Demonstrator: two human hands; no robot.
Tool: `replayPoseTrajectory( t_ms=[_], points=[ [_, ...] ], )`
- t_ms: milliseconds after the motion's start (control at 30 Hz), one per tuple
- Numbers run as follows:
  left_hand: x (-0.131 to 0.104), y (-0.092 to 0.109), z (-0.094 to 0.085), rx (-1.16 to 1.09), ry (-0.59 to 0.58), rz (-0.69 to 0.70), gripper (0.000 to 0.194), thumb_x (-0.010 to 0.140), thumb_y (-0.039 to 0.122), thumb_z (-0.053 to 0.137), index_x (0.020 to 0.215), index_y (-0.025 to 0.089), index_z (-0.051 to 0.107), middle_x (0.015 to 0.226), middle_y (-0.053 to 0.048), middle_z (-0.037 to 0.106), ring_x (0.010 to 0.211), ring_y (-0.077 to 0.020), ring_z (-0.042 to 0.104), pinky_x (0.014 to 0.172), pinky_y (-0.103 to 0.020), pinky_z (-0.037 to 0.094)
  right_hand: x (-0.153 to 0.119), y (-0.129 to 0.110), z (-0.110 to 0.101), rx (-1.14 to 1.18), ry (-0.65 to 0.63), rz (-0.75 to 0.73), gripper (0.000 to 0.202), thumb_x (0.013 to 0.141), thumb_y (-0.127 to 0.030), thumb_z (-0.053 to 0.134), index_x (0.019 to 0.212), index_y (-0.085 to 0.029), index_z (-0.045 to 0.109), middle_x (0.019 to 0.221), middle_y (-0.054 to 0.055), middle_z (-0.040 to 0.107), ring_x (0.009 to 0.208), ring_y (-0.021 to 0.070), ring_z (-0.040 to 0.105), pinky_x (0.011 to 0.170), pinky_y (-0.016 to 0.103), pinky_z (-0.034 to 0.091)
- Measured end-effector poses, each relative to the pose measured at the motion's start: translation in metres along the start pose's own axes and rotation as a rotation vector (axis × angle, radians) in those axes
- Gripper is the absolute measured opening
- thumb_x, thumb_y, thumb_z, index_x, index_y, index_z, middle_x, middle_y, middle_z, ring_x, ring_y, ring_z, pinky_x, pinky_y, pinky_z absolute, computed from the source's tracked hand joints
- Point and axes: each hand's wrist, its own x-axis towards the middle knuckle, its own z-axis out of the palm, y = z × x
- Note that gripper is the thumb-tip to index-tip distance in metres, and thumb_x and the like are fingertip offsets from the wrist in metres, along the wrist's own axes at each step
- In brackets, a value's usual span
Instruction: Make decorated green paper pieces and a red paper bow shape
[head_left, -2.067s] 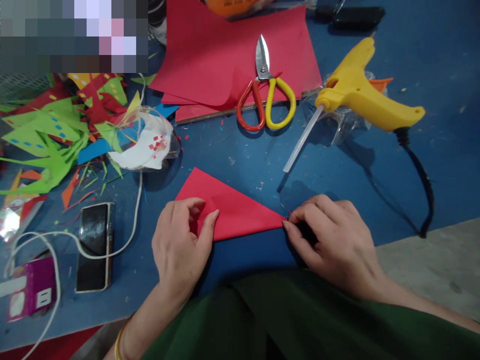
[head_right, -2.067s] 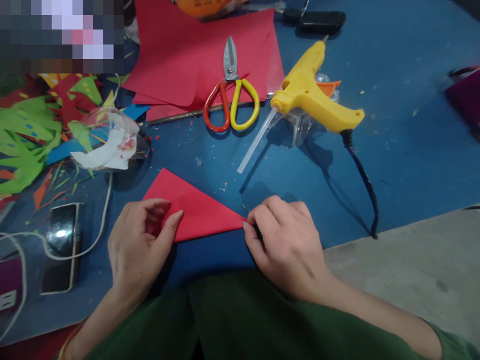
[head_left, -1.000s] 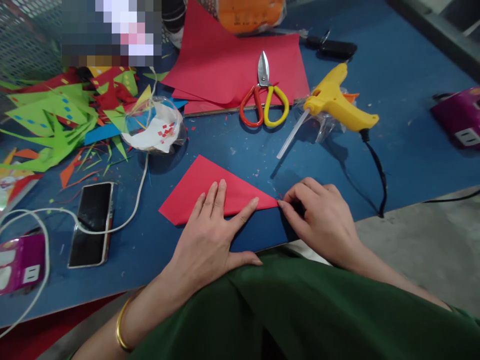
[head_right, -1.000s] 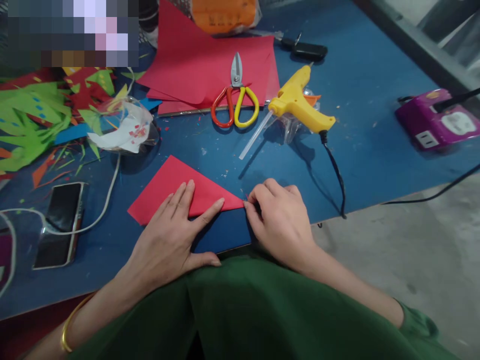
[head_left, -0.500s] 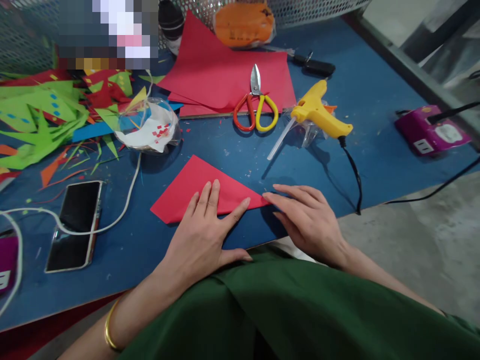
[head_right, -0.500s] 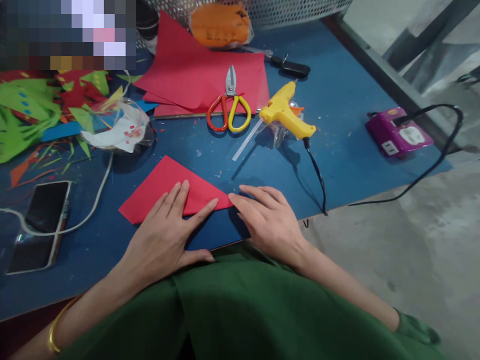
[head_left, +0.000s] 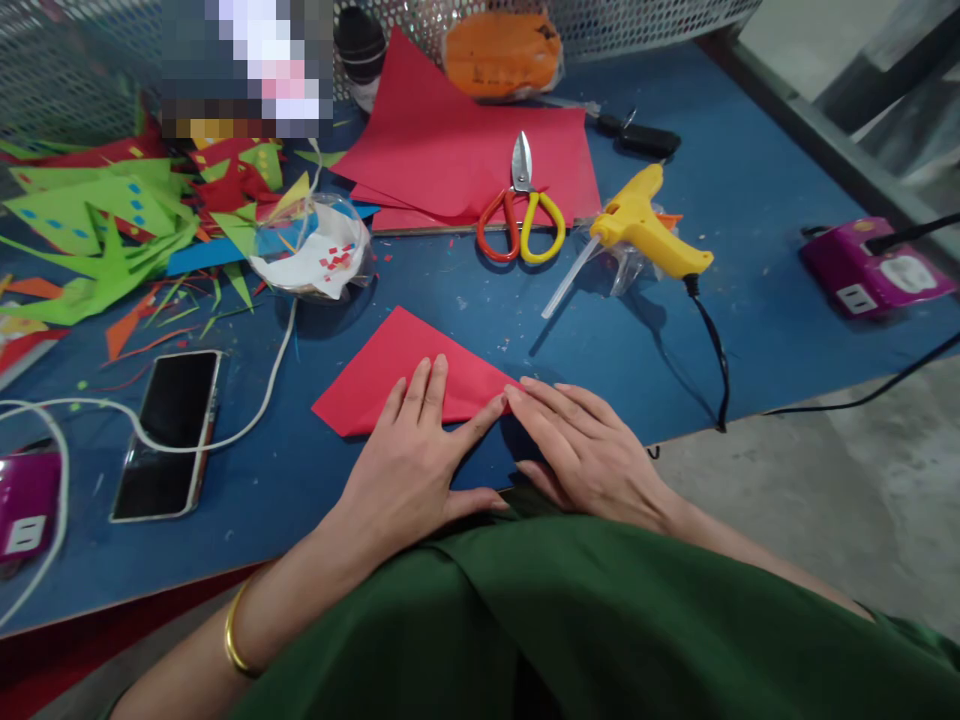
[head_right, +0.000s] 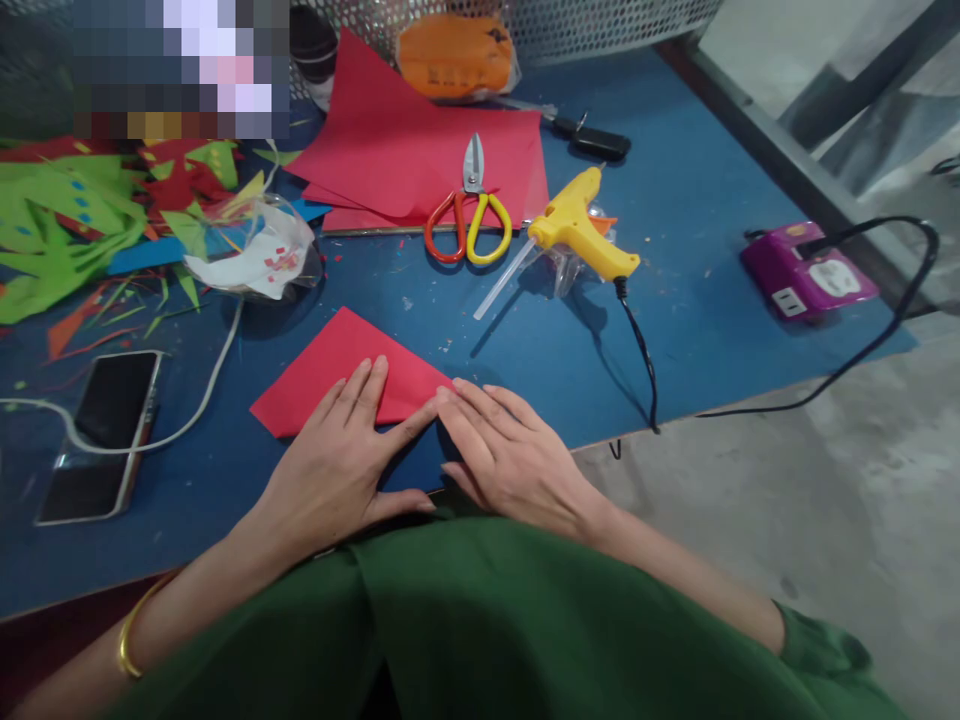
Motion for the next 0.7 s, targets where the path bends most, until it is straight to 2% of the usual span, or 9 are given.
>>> replayPoseTrajectory(
  t_ms=[167, 333, 467, 600, 700],
  points=[
    [-0.001, 0.003, 0.001, -0.027, -0.008, -0.021, 0.101, 0.073, 0.078, 0.065, 0.157, 0.028, 0.037, 0.166, -0.026, 0.017, 0.148, -0.0538, 0.023, 0.114, -0.068, 0.029, 0.001, -0.005, 0.01, -0.013, -0.048, -0.033, 0.058, 0.104, -0.037, 0.036, 0.143, 0.005, 0.045, 0.143, 0.024, 0.058, 0.137, 0.0293, 0.052, 0.109, 0.044, 0.042],
    [-0.004, 0.004, 0.008, -0.069, 0.02, -0.037, 0.099, 0.076, 0.082, 0.057, 0.156, 0.028, 0.038, 0.168, -0.025, 0.011, 0.149, -0.0547, 0.019, 0.114, -0.07, 0.026, -0.004, -0.006, 0.012, -0.026, -0.062, -0.057, 0.075, 0.104, -0.045, 0.034, 0.154, 0.009, 0.022, 0.144, 0.028, 0.055, 0.139, 0.0314, 0.05, 0.111, 0.047, 0.039],
    [-0.008, 0.005, 0.014, -0.078, 0.039, -0.051, 0.096, 0.08, 0.079, 0.055, 0.157, 0.026, 0.035, 0.169, -0.023, 0.01, 0.152, -0.0491, 0.015, 0.116, -0.067, 0.024, -0.005, -0.007, 0.011, -0.025, -0.078, -0.05, 0.084, 0.104, -0.051, 0.033, 0.158, 0.007, 0.004, 0.146, 0.028, 0.053, 0.14, 0.0321, 0.049, 0.112, 0.049, 0.037],
    [-0.017, 0.002, 0.015, -0.064, 0.032, -0.04, 0.097, 0.084, 0.081, 0.043, 0.157, 0.018, 0.035, 0.167, -0.025, 0.018, 0.153, -0.0423, 0.018, 0.119, -0.061, 0.024, -0.006, -0.009, 0.011, -0.033, -0.102, -0.046, 0.087, 0.103, -0.052, 0.036, 0.159, 0.005, 0.001, 0.148, 0.028, 0.051, 0.139, 0.0339, 0.05, 0.113, 0.052, 0.034],
    [-0.033, -0.007, 0.015, -0.033, 0.029, -0.049, 0.096, 0.088, 0.081, 0.036, 0.158, 0.015, 0.032, 0.166, -0.023, 0.024, 0.154, -0.0364, 0.021, 0.121, -0.056, 0.023, -0.007, -0.01, 0.011, -0.032, -0.115, -0.034, 0.086, 0.103, -0.052, 0.036, 0.159, 0.002, 0.0, 0.15, 0.027, 0.048, 0.14, 0.0338, 0.048, 0.114, 0.052, 0.033]
  ],
)
